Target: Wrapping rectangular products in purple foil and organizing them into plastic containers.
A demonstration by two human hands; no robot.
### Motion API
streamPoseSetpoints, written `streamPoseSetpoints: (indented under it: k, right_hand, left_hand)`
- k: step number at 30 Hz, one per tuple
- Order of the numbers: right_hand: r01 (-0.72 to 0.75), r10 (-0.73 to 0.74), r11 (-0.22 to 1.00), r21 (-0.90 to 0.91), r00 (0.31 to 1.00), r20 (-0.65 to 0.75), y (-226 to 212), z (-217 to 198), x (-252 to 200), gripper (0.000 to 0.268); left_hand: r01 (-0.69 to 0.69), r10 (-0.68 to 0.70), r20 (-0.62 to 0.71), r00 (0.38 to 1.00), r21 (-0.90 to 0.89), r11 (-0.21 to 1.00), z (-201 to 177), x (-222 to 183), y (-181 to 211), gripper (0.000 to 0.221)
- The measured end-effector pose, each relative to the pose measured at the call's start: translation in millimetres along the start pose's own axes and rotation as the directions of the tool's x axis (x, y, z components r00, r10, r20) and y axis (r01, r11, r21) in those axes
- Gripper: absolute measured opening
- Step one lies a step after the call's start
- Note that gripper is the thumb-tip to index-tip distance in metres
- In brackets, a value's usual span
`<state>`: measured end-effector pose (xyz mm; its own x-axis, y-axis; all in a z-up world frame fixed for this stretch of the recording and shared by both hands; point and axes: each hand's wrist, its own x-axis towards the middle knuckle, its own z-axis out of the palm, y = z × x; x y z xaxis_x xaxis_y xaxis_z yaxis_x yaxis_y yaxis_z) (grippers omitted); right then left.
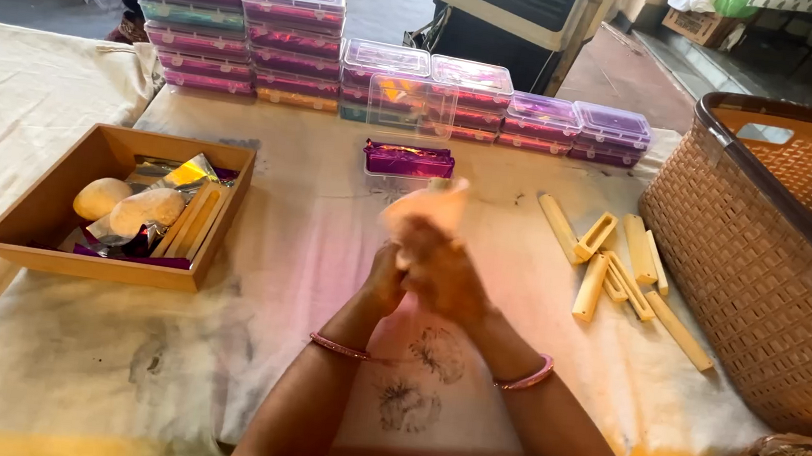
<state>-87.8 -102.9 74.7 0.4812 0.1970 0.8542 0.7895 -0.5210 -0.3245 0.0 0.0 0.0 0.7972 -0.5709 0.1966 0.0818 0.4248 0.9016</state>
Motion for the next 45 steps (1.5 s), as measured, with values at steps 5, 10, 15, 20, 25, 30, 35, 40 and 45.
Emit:
streamPoseSetpoints:
  k: [5,10,15,20,25,30,35,40,45]
  right_hand:
    - [0.302,-0.167,0.829,-0.471,0.937,0.308,-23.9,-16.8,15.1,0.051]
    - [0.118,-0.135,0.776,-0.620,0.991,0.019,-1.3,-52.8,13.1,0.033]
    - [-0.572,0.496,0.766,-0.294,0.816,-0.298,46.2,-55.1,-9.0,0.027]
    - [-0.449,0.343,0.853,-0.266,0.867,-0.362,20.3,-40.3,4.6,0.016]
    - [-0.277,0.275,0.887,-0.370,0.960,-0.059,34.4,-11.0,-13.8,0.026]
    - [-0.181,0.369,0.696,-0.695,0.920,0.131,80.2,-19.4,-32.3,0.037]
    - [-0.417,0.535,0.542,-0.730,0.841,-0.083,74.0,-33.6,-28.5,0.031]
    - [-0.288,0.279,0.749,-0.597,0.954,-0.111,15.1,-21.6,-3.4,0.034]
    - [-0.139,0.335,0.825,-0.547,0.901,0.276,24.3,2.9,-14.4,0.045]
  left_hand:
    - [0.025,-0.028,0.098,0.995,0.028,0.999,1.3,1.5,-13.4,0.047]
    - [0.050,-0.059,0.209,0.976,0.047,0.998,12.9,0.6,-14.6,0.044]
    - [-0.180,0.145,0.139,0.980,0.927,0.328,51.0,-49.8,78.1,0.046]
    - [-0.240,0.335,0.227,0.914,0.971,-0.004,27.0,-40.2,58.6,0.041]
    - [-0.169,0.389,0.175,0.904,0.984,-0.049,5.4,-24.6,34.9,0.049]
    - [-0.149,0.317,0.111,0.942,0.984,0.099,16.3,-42.3,68.3,0.043]
    - [-0.126,0.325,0.082,0.942,0.985,0.116,9.7,-37.7,62.6,0.040]
    - [-0.099,0.273,0.019,0.962,0.955,0.280,11.7,-37.1,72.0,0.057]
    - [0.099,0.192,-0.183,0.964,0.919,0.382,-9.6,-21.0,46.2,0.063]
